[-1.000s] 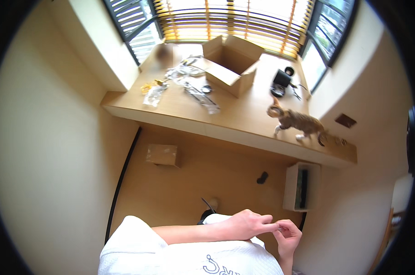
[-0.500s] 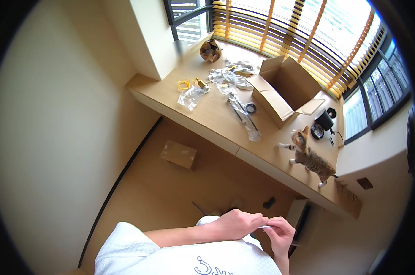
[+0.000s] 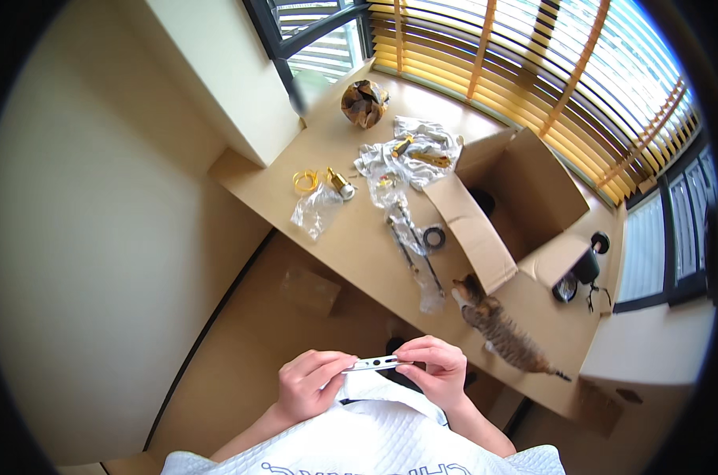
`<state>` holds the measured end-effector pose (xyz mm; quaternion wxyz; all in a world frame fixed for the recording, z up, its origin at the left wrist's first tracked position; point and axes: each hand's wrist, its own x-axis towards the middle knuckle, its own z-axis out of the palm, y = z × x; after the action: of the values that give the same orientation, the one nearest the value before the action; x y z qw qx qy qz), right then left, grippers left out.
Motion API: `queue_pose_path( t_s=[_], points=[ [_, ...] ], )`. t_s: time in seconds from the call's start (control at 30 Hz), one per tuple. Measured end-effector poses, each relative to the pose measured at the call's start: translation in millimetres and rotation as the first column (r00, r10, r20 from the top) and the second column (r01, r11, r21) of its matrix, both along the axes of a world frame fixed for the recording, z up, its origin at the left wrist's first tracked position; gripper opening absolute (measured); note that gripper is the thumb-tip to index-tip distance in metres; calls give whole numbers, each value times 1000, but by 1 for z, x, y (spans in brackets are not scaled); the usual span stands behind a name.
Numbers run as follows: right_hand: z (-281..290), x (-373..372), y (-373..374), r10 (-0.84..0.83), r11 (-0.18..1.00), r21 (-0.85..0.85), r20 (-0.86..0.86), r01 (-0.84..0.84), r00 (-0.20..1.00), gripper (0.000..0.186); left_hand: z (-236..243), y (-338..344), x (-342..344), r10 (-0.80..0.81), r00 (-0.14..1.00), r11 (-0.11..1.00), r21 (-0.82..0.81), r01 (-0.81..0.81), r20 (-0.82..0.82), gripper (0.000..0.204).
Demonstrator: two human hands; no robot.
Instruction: The person carries a cat and a cardboard box into a room, then sets up a work area on a desk. They unpack a light fixture and its components, then proceed to connect the electrical wires to a wall-mounted junction box. The person also retrieves additional parts from a drawer and continues assembling the fixture.
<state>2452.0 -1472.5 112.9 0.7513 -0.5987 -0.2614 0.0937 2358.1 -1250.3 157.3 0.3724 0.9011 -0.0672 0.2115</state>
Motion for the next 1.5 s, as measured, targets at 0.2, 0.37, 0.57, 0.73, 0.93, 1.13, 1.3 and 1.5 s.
queue_pose_path(
  t_s=[0.2, 0.37, 0.57, 0.73, 0.93, 1.13, 1.3, 1.5],
  points=[
    [0, 78, 44, 190, 982, -14, 27, -190, 981, 18, 3, 22, 27, 253, 963, 967, -12, -255, -93, 27],
    [-9, 105, 102, 366, 931, 21, -45, -365, 930, 17, -5, 52, 21, 428, 891, 878, -162, -450, -154, 24],
    [-6, 107, 170, 421, 907, 31, -48, -420, 906, 16, -18, 110, 7, 404, 894, 795, -410, -447, -192, 16],
    [27, 85, 211, 396, 907, -68, -191, -415, 898, 9, -11, 163, 3, 261, 949, 645, -698, -310, -179, 10],
    [36, 67, 235, 364, 931, 143, -414, -336, 834, 15, -20, 214, 20, 27, 984, 413, -895, -169, -174, 20],
    [38, 66, 244, 352, 936, 146, -414, -320, 839, 17, -24, 235, 32, -97, 986, 341, -935, -97, -137, 18],
    [20, 96, 246, 344, 938, 85, -367, -337, 864, 18, -26, 241, 55, -99, 977, 419, -899, -132, -190, 18],
    [9, 165, 261, 412, 900, -72, -187, -431, 892, 20, -15, 238, 93, 98, 953, 626, -726, -283, -287, 21]
  ],
)
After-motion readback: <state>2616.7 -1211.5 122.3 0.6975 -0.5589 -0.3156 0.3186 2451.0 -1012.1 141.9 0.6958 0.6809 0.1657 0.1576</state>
